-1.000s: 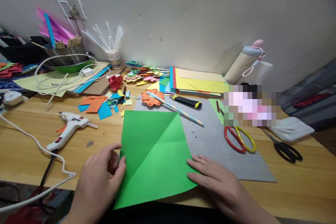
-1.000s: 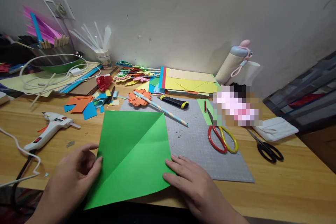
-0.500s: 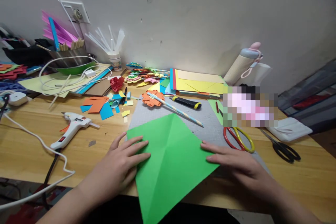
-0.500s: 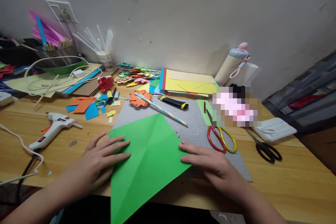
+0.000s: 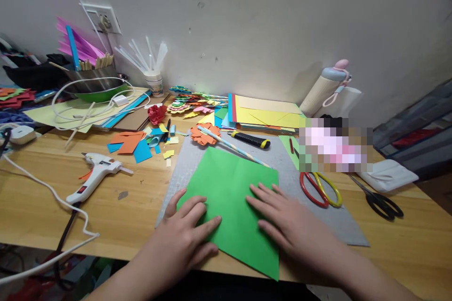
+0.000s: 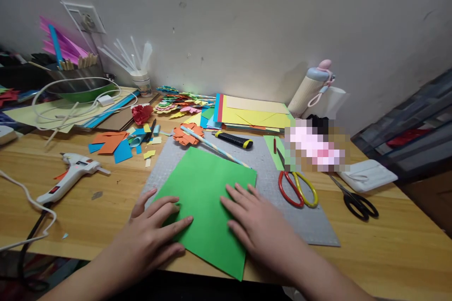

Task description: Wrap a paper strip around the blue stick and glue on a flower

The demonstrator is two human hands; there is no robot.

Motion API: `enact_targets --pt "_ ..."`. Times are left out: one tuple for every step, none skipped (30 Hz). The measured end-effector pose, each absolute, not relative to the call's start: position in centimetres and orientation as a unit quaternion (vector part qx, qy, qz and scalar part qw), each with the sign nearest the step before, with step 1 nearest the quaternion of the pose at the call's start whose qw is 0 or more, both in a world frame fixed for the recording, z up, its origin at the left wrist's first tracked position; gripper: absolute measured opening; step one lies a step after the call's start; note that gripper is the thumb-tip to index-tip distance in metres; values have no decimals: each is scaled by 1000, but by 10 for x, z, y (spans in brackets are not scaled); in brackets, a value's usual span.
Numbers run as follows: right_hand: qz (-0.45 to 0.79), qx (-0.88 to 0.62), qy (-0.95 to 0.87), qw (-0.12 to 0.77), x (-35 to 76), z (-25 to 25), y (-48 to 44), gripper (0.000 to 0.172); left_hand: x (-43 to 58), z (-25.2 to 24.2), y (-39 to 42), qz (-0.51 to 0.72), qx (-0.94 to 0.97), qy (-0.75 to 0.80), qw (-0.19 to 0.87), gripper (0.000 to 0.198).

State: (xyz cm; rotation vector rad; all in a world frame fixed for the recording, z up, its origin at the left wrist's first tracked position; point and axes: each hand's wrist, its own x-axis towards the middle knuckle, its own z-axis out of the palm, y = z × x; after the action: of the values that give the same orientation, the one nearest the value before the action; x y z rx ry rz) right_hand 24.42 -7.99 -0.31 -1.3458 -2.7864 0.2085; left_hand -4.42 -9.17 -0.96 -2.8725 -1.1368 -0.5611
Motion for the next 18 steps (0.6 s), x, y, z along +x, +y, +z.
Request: enact_targets --pt "91 -422 -902 12 234 -2 -84 53 -39 -11 -92 -188 -913 -361 9 31" --pt "110 -411 -905 9 225 -2 -87 61 -34 -12 -93 -195 -912 -361 14 31" --pt "126 -399 -908 7 218 -3 -89 69 -29 -13 -93 -201 -910 -361 16 31" --pt "136 -390 -911 7 213 -4 -90 74 -25 -13 -94 -206 -909 -361 16 32" --pt "144 -383 -912 10 210 -7 -90 77 -23 -14 -94 -207 -909 -362 14 32" --pt "148 -379 -914 13 208 -10 -89 78 -21 -14 -94 -206 -909 -363 11 33" --pt "148 -377 -914 19 208 -12 -89 77 -21 -14 -94 -204 -909 -363 10 34" --pt "147 -374 -915 25 208 -15 -88 75 -21 -14 -94 -199 -911 -362 9 34" --pt "146 -371 -917 29 209 -17 -87 74 -23 -13 -94 -195 -913 -358 8 33" --pt "145 -367 -918 32 210 -18 -86 73 -26 -13 -94 -196 -915 -353 6 31" --pt "144 -364 -920 32 212 -19 -86 72 -30 -13 -95 -204 -915 -350 4 27" --pt "144 -362 -921 28 212 -19 -86 72 -34 -13 -96 -217 -912 -348 1 22" --pt "145 -361 -921 21 213 -18 -86 72 -39 -14 -97 -233 -908 -348 -2 18" --pt "147 -361 -921 13 213 -16 -85 72 -43 -15 -99 -249 -904 -348 -3 15" --pt "149 -360 -921 4 212 -14 -85 72 -48 -16 -101 -266 -898 -351 -3 13" --pt "152 -360 -921 -5 211 -12 -84 71 -52 -17 -103 -277 -893 -355 -1 13" --pt "154 -360 -920 -11 210 -10 -83 69 -56 -19 -105 -284 -889 -359 2 14" --pt "155 -359 -920 -15 208 -8 -82 68 -60 -20 -107 -292 -884 -365 6 15"
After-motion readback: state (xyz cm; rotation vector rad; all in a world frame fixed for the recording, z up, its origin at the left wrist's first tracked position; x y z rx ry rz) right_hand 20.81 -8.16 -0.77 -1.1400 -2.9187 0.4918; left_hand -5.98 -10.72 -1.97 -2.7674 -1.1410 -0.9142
